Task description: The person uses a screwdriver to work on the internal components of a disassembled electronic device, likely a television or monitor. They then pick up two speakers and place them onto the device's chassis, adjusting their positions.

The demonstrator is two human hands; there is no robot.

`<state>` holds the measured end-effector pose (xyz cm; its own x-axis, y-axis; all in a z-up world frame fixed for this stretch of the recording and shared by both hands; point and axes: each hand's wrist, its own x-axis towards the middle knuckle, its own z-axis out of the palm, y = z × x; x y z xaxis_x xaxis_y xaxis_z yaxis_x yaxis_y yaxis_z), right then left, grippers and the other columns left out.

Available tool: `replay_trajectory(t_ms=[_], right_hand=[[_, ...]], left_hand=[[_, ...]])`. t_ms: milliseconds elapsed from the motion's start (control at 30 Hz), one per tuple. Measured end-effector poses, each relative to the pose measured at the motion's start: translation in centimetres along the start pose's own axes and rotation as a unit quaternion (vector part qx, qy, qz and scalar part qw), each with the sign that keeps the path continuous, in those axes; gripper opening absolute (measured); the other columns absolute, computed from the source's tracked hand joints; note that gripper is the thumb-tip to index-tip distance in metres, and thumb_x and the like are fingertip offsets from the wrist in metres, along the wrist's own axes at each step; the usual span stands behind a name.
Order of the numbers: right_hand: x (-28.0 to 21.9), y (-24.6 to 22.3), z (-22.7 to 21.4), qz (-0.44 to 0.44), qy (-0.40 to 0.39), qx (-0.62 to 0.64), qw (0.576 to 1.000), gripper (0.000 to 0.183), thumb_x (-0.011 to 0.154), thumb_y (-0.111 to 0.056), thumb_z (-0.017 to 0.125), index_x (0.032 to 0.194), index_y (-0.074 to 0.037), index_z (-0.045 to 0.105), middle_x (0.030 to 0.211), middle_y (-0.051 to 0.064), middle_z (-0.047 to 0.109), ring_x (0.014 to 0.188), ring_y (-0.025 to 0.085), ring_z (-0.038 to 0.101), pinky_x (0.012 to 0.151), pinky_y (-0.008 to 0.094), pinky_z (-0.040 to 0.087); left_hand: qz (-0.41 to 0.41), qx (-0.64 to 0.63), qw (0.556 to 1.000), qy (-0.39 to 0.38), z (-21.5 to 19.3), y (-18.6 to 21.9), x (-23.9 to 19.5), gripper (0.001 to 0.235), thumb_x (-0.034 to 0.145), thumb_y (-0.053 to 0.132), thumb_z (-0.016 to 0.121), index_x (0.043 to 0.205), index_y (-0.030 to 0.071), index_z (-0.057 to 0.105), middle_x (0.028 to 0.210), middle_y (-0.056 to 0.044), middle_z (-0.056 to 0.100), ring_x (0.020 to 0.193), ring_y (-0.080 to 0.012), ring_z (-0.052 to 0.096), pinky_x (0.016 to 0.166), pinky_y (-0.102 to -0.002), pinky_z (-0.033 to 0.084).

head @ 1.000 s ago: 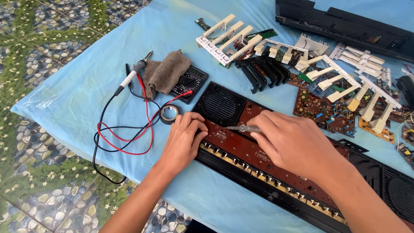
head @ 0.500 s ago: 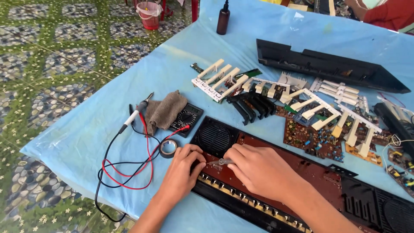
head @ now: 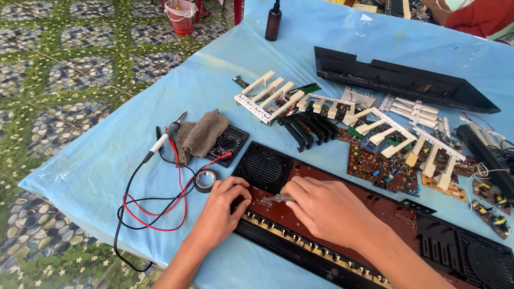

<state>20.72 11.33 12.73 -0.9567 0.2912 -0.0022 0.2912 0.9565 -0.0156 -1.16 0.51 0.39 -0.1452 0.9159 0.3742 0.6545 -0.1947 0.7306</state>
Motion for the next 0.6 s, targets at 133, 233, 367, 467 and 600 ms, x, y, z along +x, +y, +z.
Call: replay_trajectory(t_ms=[133,233,367,467,600], right_hand=[[0.4,-0.4,-0.2,0.007,-0.015,0.009,1.000,0.013,0.105,-0.025,0.055,0.109,-0.012,0.059,0.096,0.004,0.066,0.081,0.021,0.069,0.053,0.037,0.052],[-0.2,-0.5,-0.4,-0.006,0.048,-0.019,0.999,0.013,0.103,-0.023,0.061,0.101,-0.011,0.055,0.091,0.007,0.063,0.085,0.030,0.068,0.054,0.043,0.049],[0.2,-0.6,-0.2,-0.016,0.035,0.016,0.999,0.012,0.102,-0.018,0.061,0.107,-0.007,0.061,0.095,0.009,0.065,0.080,0.028,0.067,0.051,0.039,0.050],[0.3,-0.8,0.2,-0.018,0.037,0.007,0.999,0.012,0.102,-0.017,0.060,0.107,-0.006,0.061,0.093,0.008,0.065,0.076,0.026,0.066,0.050,0.037,0.049],[0.3,-0.9,0.3,-0.021,0.055,-0.005,0.998,0.009,0.101,-0.014,0.060,0.103,-0.006,0.061,0.089,0.007,0.064,0.073,0.028,0.065,0.049,0.039,0.047]], left_hand=[[0.029,-0.016,0.999,0.009,0.1,-0.8,-0.2,0.003,0.095,0.013,0.066,0.093,0.015,0.066,0.120,-0.002,0.063,0.090,-0.0233,0.051,0.094,-0.035,0.040],[0.094,-0.013,0.995,0.012,0.6,-1.4,0.3,0.003,0.095,0.016,0.066,0.092,0.016,0.067,0.118,-0.003,0.066,0.108,-0.0218,0.063,0.098,-0.036,0.037],[0.049,0.044,0.997,0.038,1.3,-2.0,-0.1,0.003,0.091,0.014,0.068,0.091,0.016,0.070,0.119,0.000,0.068,0.099,-0.0224,0.063,0.095,-0.036,0.042],[0.006,0.036,0.999,0.035,1.3,-2.6,-0.2,0.003,0.089,0.015,0.070,0.088,0.016,0.072,0.122,0.003,0.068,0.100,-0.0210,0.063,0.091,-0.034,0.046],[-0.042,0.018,0.999,0.021,1.0,-2.7,-0.1,0.004,0.088,0.018,0.072,0.085,0.017,0.074,0.124,0.005,0.068,0.102,-0.0197,0.063,0.083,-0.031,0.051]])
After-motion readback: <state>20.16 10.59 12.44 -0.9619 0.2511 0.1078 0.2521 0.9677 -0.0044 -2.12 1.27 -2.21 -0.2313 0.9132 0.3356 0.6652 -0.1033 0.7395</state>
